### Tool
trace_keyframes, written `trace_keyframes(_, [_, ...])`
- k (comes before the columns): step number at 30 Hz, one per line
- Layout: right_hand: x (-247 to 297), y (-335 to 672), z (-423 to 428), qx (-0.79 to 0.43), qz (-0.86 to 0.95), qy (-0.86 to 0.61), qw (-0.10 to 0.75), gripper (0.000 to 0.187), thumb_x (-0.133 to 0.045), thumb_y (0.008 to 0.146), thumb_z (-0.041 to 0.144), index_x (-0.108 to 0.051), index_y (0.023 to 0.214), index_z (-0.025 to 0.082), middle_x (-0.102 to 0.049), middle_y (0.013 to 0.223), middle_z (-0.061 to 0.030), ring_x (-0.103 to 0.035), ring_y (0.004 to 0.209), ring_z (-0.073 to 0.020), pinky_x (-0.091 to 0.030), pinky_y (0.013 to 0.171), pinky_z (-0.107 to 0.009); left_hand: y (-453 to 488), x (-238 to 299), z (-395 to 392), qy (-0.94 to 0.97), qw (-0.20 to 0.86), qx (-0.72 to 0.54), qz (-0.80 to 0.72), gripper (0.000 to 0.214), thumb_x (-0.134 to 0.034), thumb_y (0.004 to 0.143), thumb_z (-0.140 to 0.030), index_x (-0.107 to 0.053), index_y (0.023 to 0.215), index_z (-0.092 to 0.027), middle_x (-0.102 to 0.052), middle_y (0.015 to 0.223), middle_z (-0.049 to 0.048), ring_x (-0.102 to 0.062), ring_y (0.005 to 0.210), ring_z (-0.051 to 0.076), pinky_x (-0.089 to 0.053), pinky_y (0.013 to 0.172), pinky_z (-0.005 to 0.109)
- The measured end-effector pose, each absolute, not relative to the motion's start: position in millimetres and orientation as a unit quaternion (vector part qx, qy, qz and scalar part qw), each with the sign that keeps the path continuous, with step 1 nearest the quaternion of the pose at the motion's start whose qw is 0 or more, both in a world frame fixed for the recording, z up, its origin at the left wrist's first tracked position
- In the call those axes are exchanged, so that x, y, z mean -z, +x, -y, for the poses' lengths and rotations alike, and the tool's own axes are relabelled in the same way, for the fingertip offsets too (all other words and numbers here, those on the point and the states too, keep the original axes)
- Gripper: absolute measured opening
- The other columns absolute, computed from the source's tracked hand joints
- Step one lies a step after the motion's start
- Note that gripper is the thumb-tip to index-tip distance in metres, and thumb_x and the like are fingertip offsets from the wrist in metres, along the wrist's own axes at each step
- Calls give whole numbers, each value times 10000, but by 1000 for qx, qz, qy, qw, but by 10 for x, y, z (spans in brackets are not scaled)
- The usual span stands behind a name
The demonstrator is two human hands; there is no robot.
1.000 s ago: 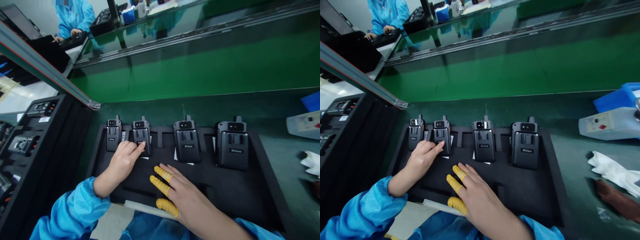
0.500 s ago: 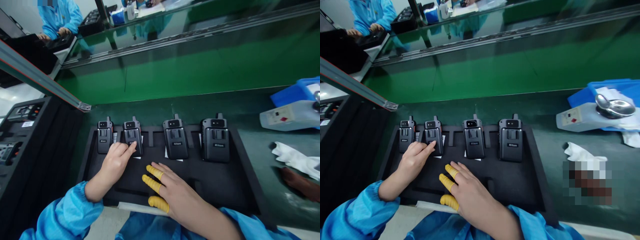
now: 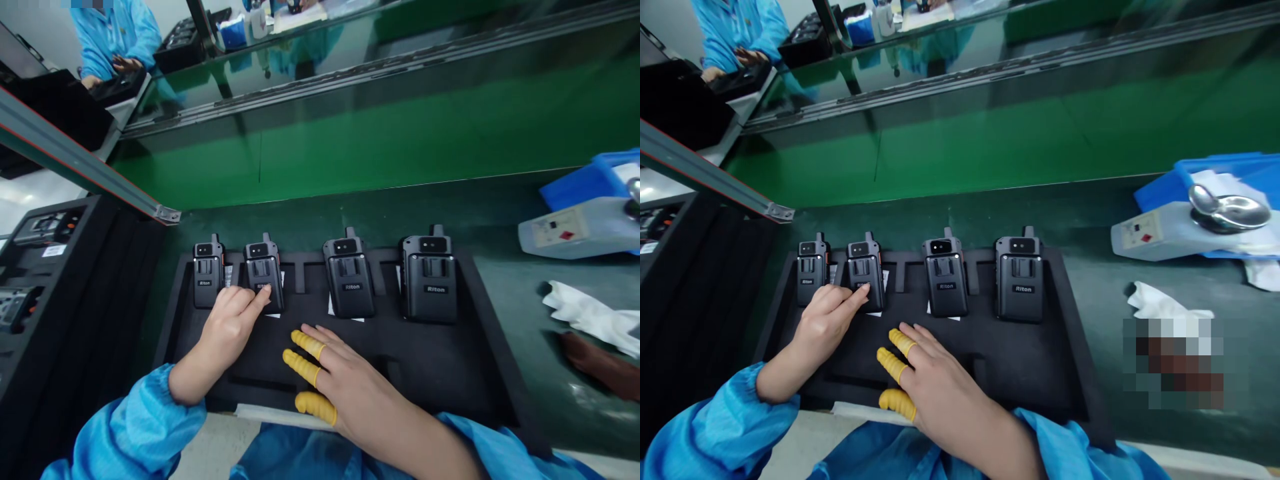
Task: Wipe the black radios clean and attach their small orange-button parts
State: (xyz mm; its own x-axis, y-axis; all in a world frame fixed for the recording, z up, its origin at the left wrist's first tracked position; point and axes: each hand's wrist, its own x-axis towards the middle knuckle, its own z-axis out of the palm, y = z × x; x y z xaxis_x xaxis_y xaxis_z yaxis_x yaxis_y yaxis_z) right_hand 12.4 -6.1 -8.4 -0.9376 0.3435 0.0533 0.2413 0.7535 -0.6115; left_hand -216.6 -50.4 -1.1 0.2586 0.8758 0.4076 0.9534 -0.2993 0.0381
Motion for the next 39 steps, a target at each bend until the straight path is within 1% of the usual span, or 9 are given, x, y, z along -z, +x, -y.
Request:
trace_keyframes(4, [92, 122, 65, -329, 925, -162, 95, 451, -544, 863, 435, -599, 1226, 173, -554, 1304, -174, -445, 1284, -309, -386, 1055, -531, -2145, -22, 496, -779, 110, 196, 586, 245, -472, 911, -101, -578, 1123, -162, -582, 749, 25, -524, 691, 146, -447, 646, 277])
trace_keyframes(9, [97, 120, 69, -321, 928, -160, 104, 452, -525, 871, 439, -608, 1214, 156, -560, 1292, -186, -451, 1274, -332, -399, 1034, -553, -2109, -129, 386, -755, 130, 206, 609, 126, -496, 913, -164, -603, 978, -176, -588, 781, 24, -553, 694, 135, -462, 629, 258])
trace_keyframes(15, [78, 109, 61, -302, 935, -155, 102, 443, -522, 875, 432, -606, 1215, 160, -577, 1280, -166, -463, 1266, -317, -398, 1048, -519, -2089, -188, 250, -746, 138, 164, 631, 174, -460, 924, -195, -622, 863, -177, -574, 817, 40, -552, 717, 153, -459, 641, 276])
trace_keyframes(20, [76, 107, 61, -291, 939, -152, 101, 456, -507, 879, 451, -600, 1223, 167, -584, 1275, -151, -464, 1265, -311, -396, 1057, -492, -2060, -214, 243, -752, 144, 120, 632, 167, -458, 916, -171, -612, 851, -175, -555, 808, 51, -525, 688, 181, -387, 581, 306])
trace_keyframes(23, [80, 106, 64, -295, 937, -158, 96, 458, -495, 884, 458, -596, 1230, 175, -578, 1285, -145, -460, 1270, -308, -387, 1064, -492, -2042, -224, 224, -756, 140, 105, 630, 165, -442, 916, -155, -594, 852, -168, -544, 820, 60, -519, 698, 190, -378, 589, 314])
trace_keyframes(27, [71, 105, 61, -309, 933, -158, 90, 455, -489, 890, 454, -595, 1230, 172, -562, 1300, -157, -436, 1291, -300, -373, 1073, -500, -2038, -197, 172, -760, 126, 108, 628, 182, -397, 921, -136, -549, 824, -165, -517, 813, 64, -508, 715, 200, -398, 601, 321])
trace_keyframes(32, [57, 107, 57, -314, 932, -163, 79, 456, -488, 892, 449, -582, 1247, 179, -554, 1314, -147, -431, 1296, -293, -364, 1082, -489, -2076, -163, 149, -759, 109, 165, 621, 202, -353, 908, -78, -453, 775, -192, -447, 773, 29, -490, 699, 163, -458, 646, 292])
trace_keyframes(35, [62, 106, 60, -320, 930, -163, 80, 462, -477, 895, 455, -587, 1241, 170, -556, 1310, -154, -425, 1300, -299, -360, 1081, -499, -2097, -180, 173, -759, 101, 189, 615, 178, -366, 907, -69, -436, 809, -200, -453, 800, 23, -512, 724, 149, -481, 694, 286])
trace_keyframes(39, [69, 100, 65, -322, 930, -160, 78, 464, -472, 898, 450, -587, 1241, 159, -559, 1302, -164, -417, 1304, -311, -361, 1075, -514, -2100, -192, 204, -767, 91, 190, 606, 103, -421, 912, -107, -473, 892, -194, -488, 861, 35, -541, 786, 158, -502, 720, 289])
